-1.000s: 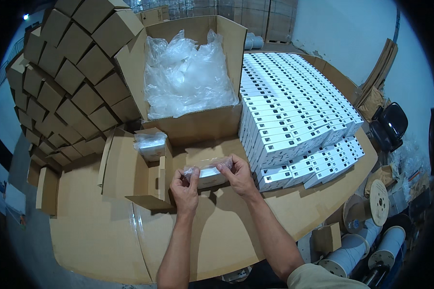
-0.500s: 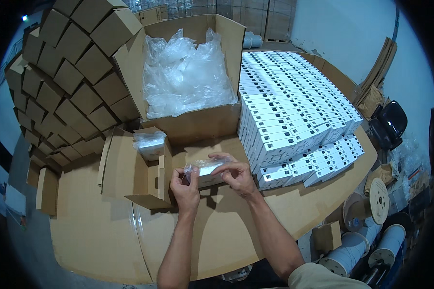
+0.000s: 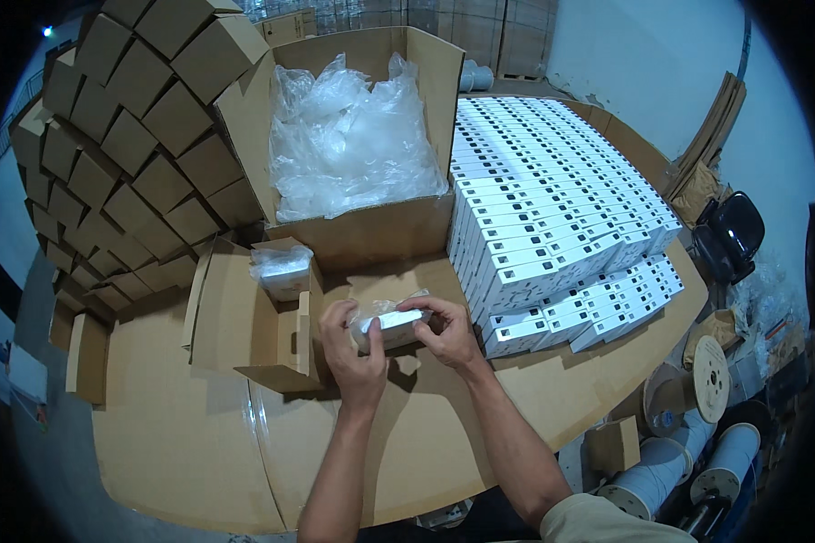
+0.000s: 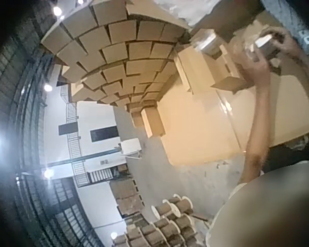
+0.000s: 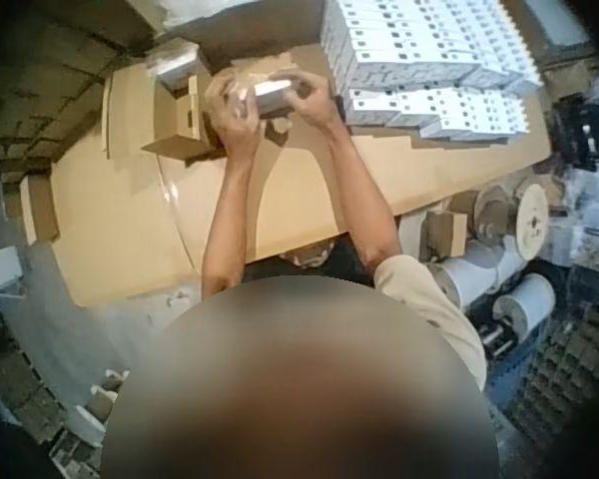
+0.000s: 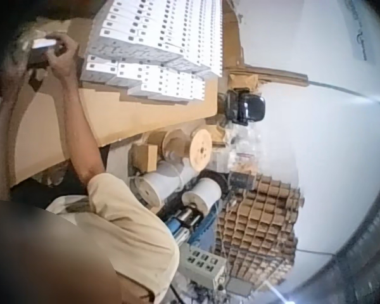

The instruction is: Packing small white electronic device boxes into bubble wrap sleeves and then into smaller cardboard boxes.

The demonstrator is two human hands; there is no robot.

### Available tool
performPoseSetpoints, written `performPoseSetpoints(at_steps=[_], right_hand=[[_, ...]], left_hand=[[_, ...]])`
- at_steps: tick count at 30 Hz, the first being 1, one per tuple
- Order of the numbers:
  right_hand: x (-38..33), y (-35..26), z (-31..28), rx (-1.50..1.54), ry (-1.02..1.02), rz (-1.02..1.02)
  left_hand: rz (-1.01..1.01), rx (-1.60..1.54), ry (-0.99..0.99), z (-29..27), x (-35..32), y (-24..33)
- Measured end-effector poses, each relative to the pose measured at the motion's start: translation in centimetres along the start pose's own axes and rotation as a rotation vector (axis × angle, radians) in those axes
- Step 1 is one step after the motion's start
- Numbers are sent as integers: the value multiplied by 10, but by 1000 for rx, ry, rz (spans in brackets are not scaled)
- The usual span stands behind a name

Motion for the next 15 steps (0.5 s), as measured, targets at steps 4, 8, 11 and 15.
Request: performPoseSetpoints(at_steps=[4, 8, 11, 15], right_hand=[[-2, 0, -3, -61, 3, 88], [-1, -5, -2, -125, 25, 29], [-1, -7, -3, -136, 40, 6], [1, -6, -5, -213, 55, -29]], left_hand=[[385, 423, -105, 10, -9, 38], [412, 511, -228, 22, -11, 40], [349, 438, -252, 22, -8, 25], [-178, -33, -329, 22, -4, -15]])
Point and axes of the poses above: each hand's wrist, its own x-axis towards the middle knuckle, its own z-axis out of the palm, y = z × x, the point moved 10 cm from there along x, towards the middle knuckle, and after that the axes turned 1 degree about -z, right-handed, at the moved point
